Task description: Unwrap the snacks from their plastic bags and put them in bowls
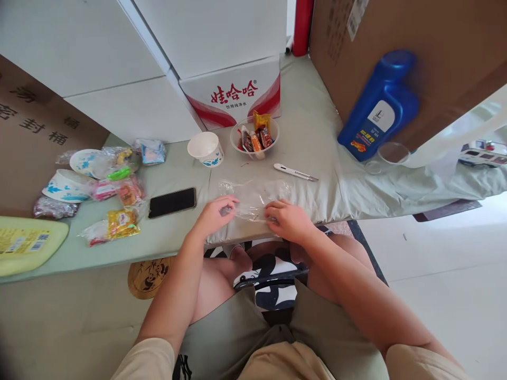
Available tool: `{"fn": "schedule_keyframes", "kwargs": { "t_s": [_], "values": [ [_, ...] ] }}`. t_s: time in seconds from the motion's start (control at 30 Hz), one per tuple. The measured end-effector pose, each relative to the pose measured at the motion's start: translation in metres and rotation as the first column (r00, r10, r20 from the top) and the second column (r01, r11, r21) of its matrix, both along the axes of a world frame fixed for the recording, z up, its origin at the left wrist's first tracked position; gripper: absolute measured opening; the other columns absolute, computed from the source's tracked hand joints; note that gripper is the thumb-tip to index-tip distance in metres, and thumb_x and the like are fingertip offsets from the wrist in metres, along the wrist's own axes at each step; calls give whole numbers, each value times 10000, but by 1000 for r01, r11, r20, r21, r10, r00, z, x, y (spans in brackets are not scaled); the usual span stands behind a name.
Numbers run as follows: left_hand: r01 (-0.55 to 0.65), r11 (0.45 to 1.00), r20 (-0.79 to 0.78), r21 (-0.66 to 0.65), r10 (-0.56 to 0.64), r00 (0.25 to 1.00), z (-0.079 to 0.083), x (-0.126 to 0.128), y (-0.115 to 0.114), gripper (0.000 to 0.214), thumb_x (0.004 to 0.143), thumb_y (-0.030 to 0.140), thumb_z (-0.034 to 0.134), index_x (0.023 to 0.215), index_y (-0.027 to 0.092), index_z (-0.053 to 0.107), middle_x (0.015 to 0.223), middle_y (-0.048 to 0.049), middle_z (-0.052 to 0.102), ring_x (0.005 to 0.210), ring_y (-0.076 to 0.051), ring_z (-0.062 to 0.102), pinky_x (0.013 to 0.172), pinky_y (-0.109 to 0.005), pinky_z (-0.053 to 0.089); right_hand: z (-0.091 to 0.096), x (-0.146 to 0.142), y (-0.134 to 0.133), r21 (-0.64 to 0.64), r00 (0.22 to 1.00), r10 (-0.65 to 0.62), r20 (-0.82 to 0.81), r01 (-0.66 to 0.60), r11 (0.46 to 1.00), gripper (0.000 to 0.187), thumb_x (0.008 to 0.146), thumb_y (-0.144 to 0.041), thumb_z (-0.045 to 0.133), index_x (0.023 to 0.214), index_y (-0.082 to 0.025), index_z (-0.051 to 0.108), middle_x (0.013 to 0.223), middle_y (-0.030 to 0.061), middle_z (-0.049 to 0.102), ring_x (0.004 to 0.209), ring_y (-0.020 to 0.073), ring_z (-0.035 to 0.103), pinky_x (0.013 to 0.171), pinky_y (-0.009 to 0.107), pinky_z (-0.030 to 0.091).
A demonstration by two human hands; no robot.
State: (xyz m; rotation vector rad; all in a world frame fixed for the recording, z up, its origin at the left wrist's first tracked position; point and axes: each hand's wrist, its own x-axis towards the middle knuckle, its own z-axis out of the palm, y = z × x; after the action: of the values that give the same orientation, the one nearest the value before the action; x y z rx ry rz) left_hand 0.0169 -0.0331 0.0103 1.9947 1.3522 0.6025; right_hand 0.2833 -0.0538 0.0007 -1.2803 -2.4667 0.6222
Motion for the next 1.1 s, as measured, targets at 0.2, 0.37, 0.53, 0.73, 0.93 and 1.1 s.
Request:
{"fn": "schedule_keyframes", "kwargs": {
  "t_s": [0.2,0.37,0.53,0.73,0.93,1.1],
  "values": [
    [-102,994,71,31,99,993,10,-24,3,101,790,273,633,721,200,628,1313,-116,691,1281,-280,614,1125,-510,428,2,21,8,42,991,-114,-74,117,992,140,793,-173,549,811,-223,679,1263,91,708,1142,304,637,923,442,531],
    [-217,976,149,13,212,966,10,-40,1,158,782,348,672,840,201,683,1090,-101,764,1084,-259,705,1045,-477,491,10,31,15,-115,882,-374,-285,356,927,194,811,-227,514,877,-230,697,914,51,775,772,220,690,724,360,517],
    [-266,963,279,-39,266,923,8,-51,-3,269,721,403,739,869,186,684,1073,-127,769,1058,-273,710,1029,-478,501,18,30,18,-273,628,-564,-536,504,820,183,822,-347,571,841,-215,696,728,27,731,770,211,692,769,355,502],
    [-180,970,426,-164,235,874,12,-41,-6,391,702,484,801,939,193,691,1080,-111,771,1033,-247,721,975,-427,550,14,22,27,-387,397,-605,-690,504,772,164,828,-391,604,831,-229,632,593,-36,573,745,191,678,762,336,502],
    [-316,915,577,-251,404,710,16,-22,-1,414,756,524,758,977,200,627,891,-52,754,830,-193,747,855,-388,596,7,23,26,-470,371,-562,-739,313,825,391,841,-567,606,1097,-272,586,825,7,674,891,212,685,877,393,522],
    [-394,883,566,-256,468,679,15,-15,10,358,765,527,731,840,201,602,904,-57,749,841,-181,727,791,-339,583,8,20,26,-465,590,-532,-607,280,840,308,788,-526,692,805,-221,655,816,30,701,864,211,659,848,373,509]
  ]
}}
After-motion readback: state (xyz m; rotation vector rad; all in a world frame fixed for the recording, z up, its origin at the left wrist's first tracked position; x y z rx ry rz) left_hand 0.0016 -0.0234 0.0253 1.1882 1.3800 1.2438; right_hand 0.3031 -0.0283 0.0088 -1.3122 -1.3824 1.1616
